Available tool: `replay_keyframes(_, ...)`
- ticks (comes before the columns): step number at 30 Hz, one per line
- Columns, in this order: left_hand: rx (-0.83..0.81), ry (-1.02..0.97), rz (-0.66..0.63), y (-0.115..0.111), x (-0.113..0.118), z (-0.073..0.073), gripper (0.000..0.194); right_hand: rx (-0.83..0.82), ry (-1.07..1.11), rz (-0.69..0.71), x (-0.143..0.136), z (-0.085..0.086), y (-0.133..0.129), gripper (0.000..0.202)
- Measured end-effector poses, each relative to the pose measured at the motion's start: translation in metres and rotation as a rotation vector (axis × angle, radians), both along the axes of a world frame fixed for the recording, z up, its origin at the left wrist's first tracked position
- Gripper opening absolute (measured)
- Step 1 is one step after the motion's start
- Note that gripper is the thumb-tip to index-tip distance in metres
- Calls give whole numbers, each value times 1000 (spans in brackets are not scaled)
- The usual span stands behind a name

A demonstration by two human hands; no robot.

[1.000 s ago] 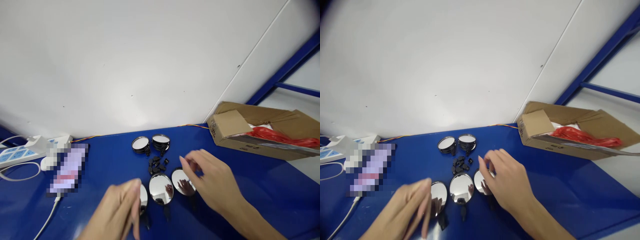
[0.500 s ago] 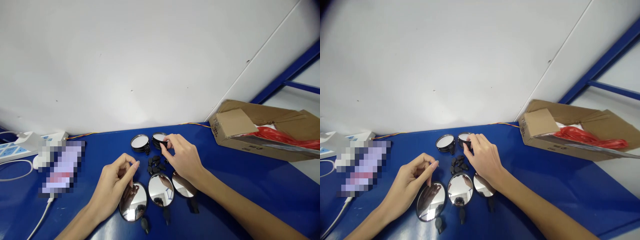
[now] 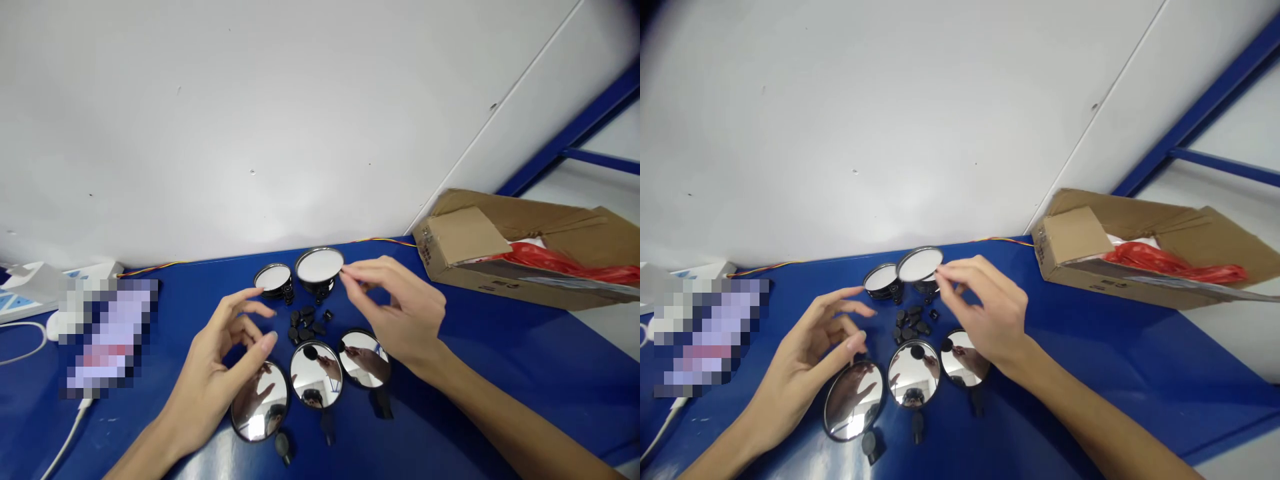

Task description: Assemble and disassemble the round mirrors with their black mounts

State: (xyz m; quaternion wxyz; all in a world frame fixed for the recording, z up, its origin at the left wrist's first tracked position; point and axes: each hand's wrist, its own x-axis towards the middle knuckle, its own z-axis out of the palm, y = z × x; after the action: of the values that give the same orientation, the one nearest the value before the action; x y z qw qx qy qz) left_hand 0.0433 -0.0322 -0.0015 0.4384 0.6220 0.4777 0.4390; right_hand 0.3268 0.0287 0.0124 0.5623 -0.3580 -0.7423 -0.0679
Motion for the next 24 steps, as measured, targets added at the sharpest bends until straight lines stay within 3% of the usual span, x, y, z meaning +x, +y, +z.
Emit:
replay_keyframes(4,95,67,-64,-5,5,-3,85,-21,-62,384,-11,0,-23,24)
replay_keyframes(7,150,163,-67,-8,8,-3,82,-42,-163,516,-16,-6,-35,25)
replay_keyframes(10,159,202,-41,-10,11,-3,74,-14,-218,556,-17,-13,-37,26)
replay_keyframes(16,168,220,-74,-5,6,-8,77,8,-186,557,-20,-25,-29,25)
replay_keyframes(24,145,241,-3,-7,10,-5,65,-62,-230,570,-20,-28,-23,18)
